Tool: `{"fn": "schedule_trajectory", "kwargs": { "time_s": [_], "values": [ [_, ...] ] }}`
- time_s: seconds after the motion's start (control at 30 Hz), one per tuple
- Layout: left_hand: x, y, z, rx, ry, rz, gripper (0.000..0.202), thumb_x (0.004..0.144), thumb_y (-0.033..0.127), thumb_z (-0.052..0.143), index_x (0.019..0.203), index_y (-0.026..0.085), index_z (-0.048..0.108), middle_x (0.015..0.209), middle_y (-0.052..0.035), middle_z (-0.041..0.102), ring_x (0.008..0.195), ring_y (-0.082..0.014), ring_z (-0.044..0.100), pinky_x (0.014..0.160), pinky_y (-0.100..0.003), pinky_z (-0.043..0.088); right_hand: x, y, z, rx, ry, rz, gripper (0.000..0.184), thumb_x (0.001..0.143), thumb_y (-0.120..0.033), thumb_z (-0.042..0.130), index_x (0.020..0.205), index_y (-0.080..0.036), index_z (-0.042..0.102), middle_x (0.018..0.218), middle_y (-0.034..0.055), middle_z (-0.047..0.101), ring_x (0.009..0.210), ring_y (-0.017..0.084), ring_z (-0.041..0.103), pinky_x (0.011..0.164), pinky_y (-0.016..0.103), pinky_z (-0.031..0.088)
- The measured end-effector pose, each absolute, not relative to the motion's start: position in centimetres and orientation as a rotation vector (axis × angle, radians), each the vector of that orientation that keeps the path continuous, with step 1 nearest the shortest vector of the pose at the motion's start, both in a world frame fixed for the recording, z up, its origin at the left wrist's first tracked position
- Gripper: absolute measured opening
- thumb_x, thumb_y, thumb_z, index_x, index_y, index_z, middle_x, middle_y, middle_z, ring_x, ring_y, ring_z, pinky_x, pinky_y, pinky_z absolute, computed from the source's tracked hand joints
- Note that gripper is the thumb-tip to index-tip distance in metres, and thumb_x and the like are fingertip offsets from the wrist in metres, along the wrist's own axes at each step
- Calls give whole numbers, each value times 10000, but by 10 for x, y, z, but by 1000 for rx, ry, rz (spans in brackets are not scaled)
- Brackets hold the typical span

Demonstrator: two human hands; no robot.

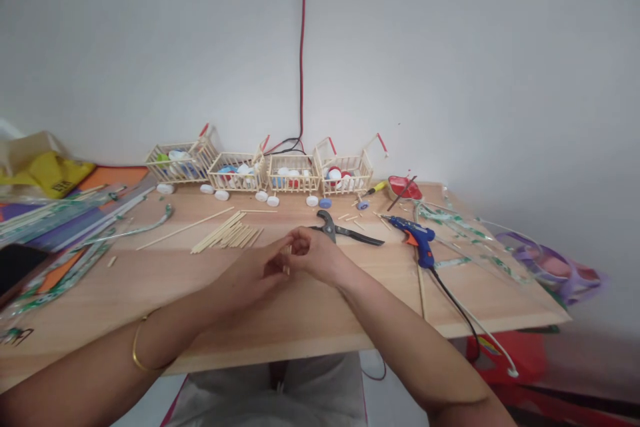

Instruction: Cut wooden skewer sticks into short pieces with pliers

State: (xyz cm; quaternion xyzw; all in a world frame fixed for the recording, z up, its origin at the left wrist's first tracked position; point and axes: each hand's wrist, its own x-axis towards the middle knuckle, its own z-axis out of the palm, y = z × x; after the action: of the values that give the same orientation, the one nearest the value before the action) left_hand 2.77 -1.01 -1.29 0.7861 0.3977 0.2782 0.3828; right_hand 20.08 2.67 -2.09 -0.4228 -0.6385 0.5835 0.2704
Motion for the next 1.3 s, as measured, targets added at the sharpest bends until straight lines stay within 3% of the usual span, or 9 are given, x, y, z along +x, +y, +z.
{"fn": "schedule_trajectory", "kwargs": {
  "time_s": [0.13, 0.3, 0.43, 0.57, 0.73, 0.97, 1.13, 1.23, 1.3],
  "values": [
    [17, 2, -11, 1909, 1072, 720, 669, 703, 143, 564, 1331, 216, 344, 791, 9, 678, 706, -150, 625, 681, -271, 467, 193, 32, -13, -1213, -1673, 1518, 350, 660, -266, 700, 970, -171, 567, 638, -52, 543, 526, 59, 484, 516, 193, 366],
    [-13, 26, -2, 1993, 1416, 968, 335, 741, 193, 549, 1070, 155, 602, 816, -39, 685, 729, -160, 617, 705, -292, 469, 173, 50, -11, -1355, -1727, 1478, 157, 691, -250, 647, 798, -154, 583, 541, -43, 539, 414, 50, 415, 420, 187, 307],
    [-32, 39, 0, 2094, 1645, 1153, 246, 755, 217, 545, 967, 146, 649, 835, -63, 682, 756, -178, 609, 709, -302, 462, 152, 62, -20, -1413, -1924, 1282, 96, 695, -216, 642, 763, -159, 606, 541, -37, 546, 448, 66, 461, 427, 182, 312],
    [-35, 42, -2, 2125, 1752, 1154, 215, 775, 228, 521, 925, 155, 657, 851, -61, 681, 791, -189, 604, 740, -309, 455, 140, 65, -27, -1421, -2052, 1076, 123, 699, -207, 642, 810, -157, 629, 616, -12, 595, 539, 97, 528, 481, 193, 358],
    [-34, 40, -1, 2154, 1777, 1139, 205, 799, 244, 496, 888, 166, 663, 827, -55, 679, 791, -190, 599, 736, -301, 446, 144, 63, -27, -1438, -2122, 786, 244, 702, -263, 666, 918, -155, 635, 851, 32, 648, 651, 110, 550, 594, 223, 406],
    [-39, 42, 2, 2114, 1758, 1168, 226, 811, 252, 469, 879, 174, 670, 895, -43, 692, 843, -185, 607, 773, -296, 445, 163, 52, -25, -1452, -2250, 566, 307, 692, -327, 682, 933, -149, 617, 759, 18, 598, 633, 110, 519, 606, 230, 382],
    [-52, 43, 4, 2198, 1778, 882, 231, 800, 266, 477, 893, 183, 671, 883, -54, 679, 836, -203, 598, 764, -319, 449, 161, 43, -23, -1448, -2355, 524, 543, 574, -371, 768, 1030, -142, 582, 862, 42, 558, 733, 147, 516, 662, 251, 389],
    [-71, 42, -2, 2370, 1665, 713, 288, 755, 256, 531, 1005, 175, 648, 1006, -83, 639, 959, -231, 560, 859, -356, 428, 152, 42, -20, -1446, -2374, 551, 568, 567, -398, 771, 1025, -126, 572, 931, 66, 538, 797, 163, 513, 710, 259, 398],
    [-84, 42, -8, 2461, 1573, 598, 441, 689, 227, 589, 1128, 190, 597, 1129, -90, 583, 1059, -253, 509, 929, -377, 392, 145, 43, -18, -1448, -2404, 543, 511, 580, -397, 766, 971, -128, 576, 926, 68, 527, 810, 169, 507, 718, 261, 394]
  ]
}}
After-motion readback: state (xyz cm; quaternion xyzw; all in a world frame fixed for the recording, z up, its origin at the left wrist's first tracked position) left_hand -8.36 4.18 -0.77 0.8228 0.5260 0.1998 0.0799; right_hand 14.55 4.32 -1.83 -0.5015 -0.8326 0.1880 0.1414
